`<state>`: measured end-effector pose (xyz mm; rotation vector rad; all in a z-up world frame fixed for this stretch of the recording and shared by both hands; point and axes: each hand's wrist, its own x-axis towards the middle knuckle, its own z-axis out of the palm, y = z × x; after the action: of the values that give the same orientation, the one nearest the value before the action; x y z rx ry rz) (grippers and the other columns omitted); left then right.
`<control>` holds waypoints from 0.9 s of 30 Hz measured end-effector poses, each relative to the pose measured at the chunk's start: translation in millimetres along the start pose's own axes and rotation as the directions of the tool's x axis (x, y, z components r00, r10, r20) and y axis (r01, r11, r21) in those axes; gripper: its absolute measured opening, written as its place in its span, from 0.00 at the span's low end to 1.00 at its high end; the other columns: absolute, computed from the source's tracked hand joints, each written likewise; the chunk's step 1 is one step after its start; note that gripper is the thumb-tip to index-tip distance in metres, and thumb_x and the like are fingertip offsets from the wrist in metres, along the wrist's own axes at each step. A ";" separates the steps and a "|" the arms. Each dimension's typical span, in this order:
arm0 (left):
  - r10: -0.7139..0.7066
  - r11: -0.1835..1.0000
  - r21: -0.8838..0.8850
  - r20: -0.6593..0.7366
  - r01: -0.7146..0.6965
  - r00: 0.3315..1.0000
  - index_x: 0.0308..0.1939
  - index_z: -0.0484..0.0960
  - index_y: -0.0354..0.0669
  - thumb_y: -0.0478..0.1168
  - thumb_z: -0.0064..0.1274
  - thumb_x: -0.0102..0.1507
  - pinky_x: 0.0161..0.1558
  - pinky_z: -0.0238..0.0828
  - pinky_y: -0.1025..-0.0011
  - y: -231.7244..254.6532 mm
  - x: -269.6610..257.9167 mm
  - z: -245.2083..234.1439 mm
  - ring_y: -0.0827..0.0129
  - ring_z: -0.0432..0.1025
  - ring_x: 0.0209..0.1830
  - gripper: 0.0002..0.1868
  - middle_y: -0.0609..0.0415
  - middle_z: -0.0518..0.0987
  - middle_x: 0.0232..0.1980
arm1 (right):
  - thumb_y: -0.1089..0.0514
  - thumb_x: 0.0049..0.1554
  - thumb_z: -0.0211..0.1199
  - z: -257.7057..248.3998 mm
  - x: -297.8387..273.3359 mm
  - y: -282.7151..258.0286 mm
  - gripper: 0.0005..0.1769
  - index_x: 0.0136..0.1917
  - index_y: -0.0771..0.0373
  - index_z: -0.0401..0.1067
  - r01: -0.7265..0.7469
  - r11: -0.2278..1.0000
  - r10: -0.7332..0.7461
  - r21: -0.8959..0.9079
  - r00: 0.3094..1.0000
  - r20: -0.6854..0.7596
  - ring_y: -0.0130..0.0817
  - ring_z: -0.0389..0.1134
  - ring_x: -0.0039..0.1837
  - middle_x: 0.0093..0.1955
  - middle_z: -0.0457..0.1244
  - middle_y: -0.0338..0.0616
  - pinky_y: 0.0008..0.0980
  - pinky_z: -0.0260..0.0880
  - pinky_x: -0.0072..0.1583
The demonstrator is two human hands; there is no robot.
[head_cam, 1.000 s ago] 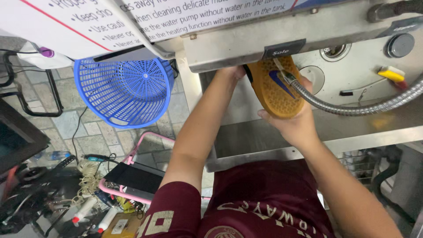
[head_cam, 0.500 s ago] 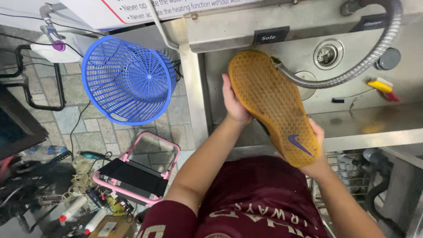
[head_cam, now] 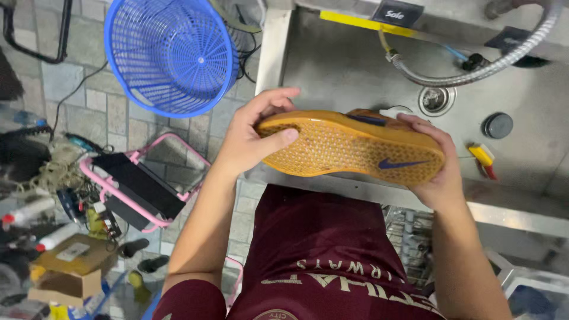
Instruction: The person cleans a sneaker by scrubbing the upper and sole with a toothbrush and cleaning solution, then uses a scraper to remove debris from the tread and finishes by applying a spray with a tool.
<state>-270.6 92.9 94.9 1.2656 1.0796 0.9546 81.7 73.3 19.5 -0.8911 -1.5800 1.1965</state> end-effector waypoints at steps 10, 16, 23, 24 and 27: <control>0.207 0.791 0.601 -0.440 0.115 0.874 0.62 0.80 0.40 0.48 0.73 0.56 0.57 0.74 0.66 34.8 -110.6 22.0 0.59 0.79 0.55 0.34 0.46 0.83 0.56 | 0.73 0.57 0.69 49.5 85.3 0.5 0.41 0.79 0.62 0.57 0.018 0.989 -0.072 0.149 0.929 0.362 0.36 0.61 0.77 0.81 0.57 0.52 0.37 0.62 0.79; 0.166 0.813 0.509 -0.667 0.282 0.726 0.54 0.83 0.43 0.54 0.72 0.54 0.51 0.77 0.63 -45.3 -113.4 29.0 0.55 0.82 0.48 0.30 0.49 0.85 0.50 | 0.76 0.57 0.64 59.5 117.5 -79.4 0.30 0.71 0.64 0.67 0.276 0.866 -0.070 -0.418 0.893 0.444 0.38 0.68 0.67 0.71 0.65 0.53 0.33 0.72 0.62; 0.221 0.584 0.716 -0.594 0.383 0.774 0.52 0.85 0.45 0.54 0.70 0.53 0.36 0.73 0.58 -51.3 -110.7 52.0 0.50 0.78 0.39 0.28 0.49 0.81 0.45 | 0.75 0.65 0.59 -13.8 182.1 -156.5 0.18 0.67 0.69 0.67 0.331 0.942 -0.335 -0.050 0.934 -0.123 0.34 0.72 0.54 0.56 0.68 0.49 0.25 0.72 0.57; 0.192 0.550 0.730 -0.584 0.406 0.789 0.53 0.85 0.46 0.53 0.70 0.53 0.34 0.72 0.57 -48.0 -110.1 52.4 0.49 0.77 0.37 0.28 0.48 0.81 0.44 | 0.75 0.64 0.59 -16.5 181.2 -155.4 0.18 0.67 0.69 0.67 0.298 0.954 -0.300 -0.037 0.939 -0.168 0.34 0.72 0.54 0.55 0.68 0.49 0.26 0.72 0.57; 0.171 0.720 0.616 -0.605 0.321 0.778 0.51 0.84 0.45 0.52 0.69 0.54 0.38 0.74 0.62 -44.8 -110.6 41.1 0.55 0.79 0.37 0.26 0.52 0.82 0.45 | 0.75 0.62 0.60 -18.6 175.7 -142.4 0.19 0.66 0.69 0.68 0.217 0.976 -0.214 -0.007 0.956 -0.203 0.35 0.72 0.54 0.55 0.68 0.49 0.27 0.73 0.56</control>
<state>-259.0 -27.7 59.8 1.5034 2.1805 0.9569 44.4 203.2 201.7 -0.7816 -1.4594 0.9324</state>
